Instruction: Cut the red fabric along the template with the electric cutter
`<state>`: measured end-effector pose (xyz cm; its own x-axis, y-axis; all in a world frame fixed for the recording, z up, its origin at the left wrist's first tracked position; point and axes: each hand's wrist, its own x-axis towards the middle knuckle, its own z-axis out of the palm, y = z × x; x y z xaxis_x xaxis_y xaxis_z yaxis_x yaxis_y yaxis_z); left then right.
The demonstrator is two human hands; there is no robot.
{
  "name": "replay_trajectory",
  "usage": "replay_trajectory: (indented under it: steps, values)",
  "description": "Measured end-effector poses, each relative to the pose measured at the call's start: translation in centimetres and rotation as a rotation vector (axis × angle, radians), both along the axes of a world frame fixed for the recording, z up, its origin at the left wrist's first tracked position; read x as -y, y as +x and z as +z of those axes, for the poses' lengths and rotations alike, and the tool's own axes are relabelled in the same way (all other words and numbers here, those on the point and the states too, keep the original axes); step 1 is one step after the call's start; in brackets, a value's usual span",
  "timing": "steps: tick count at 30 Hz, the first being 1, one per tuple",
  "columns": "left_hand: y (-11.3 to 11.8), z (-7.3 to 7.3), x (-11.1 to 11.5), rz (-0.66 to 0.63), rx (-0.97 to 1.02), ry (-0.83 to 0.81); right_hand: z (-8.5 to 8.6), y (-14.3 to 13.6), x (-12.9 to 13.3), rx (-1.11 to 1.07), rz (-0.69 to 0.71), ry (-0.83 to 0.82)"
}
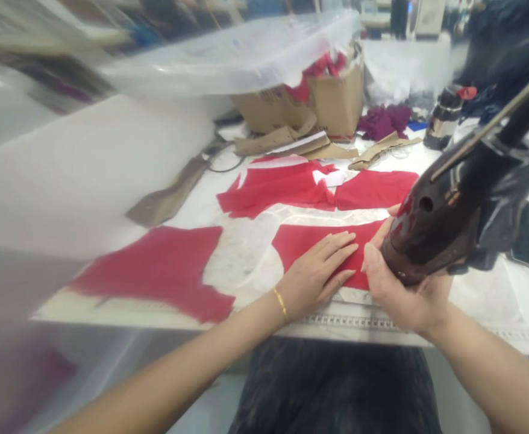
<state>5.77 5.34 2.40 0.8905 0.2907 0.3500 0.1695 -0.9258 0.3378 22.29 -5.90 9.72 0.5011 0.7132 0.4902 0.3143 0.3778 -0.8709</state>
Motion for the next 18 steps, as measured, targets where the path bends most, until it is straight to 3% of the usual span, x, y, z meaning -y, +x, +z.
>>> replay_trajectory:
  steps: [5,9,14,18]
  values:
    - [0.1,0.1,0.1,0.004,-0.004,0.008,-0.1,-0.5,-0.2,-0.021,-0.02,-0.025]
    - [-0.8,0.7,-0.5,0.016,0.066,0.049,0.0,-0.3,-0.3,-0.06,0.078,0.015]
    - [-4.5,1.1,-2.1,0.072,0.157,0.094,0.8,0.1,-0.6,-0.164,0.101,0.17]
    - [-7.3,0.3,-2.6,0.044,0.226,0.142,1.0,-0.5,-1.1,-0.215,0.102,0.156]
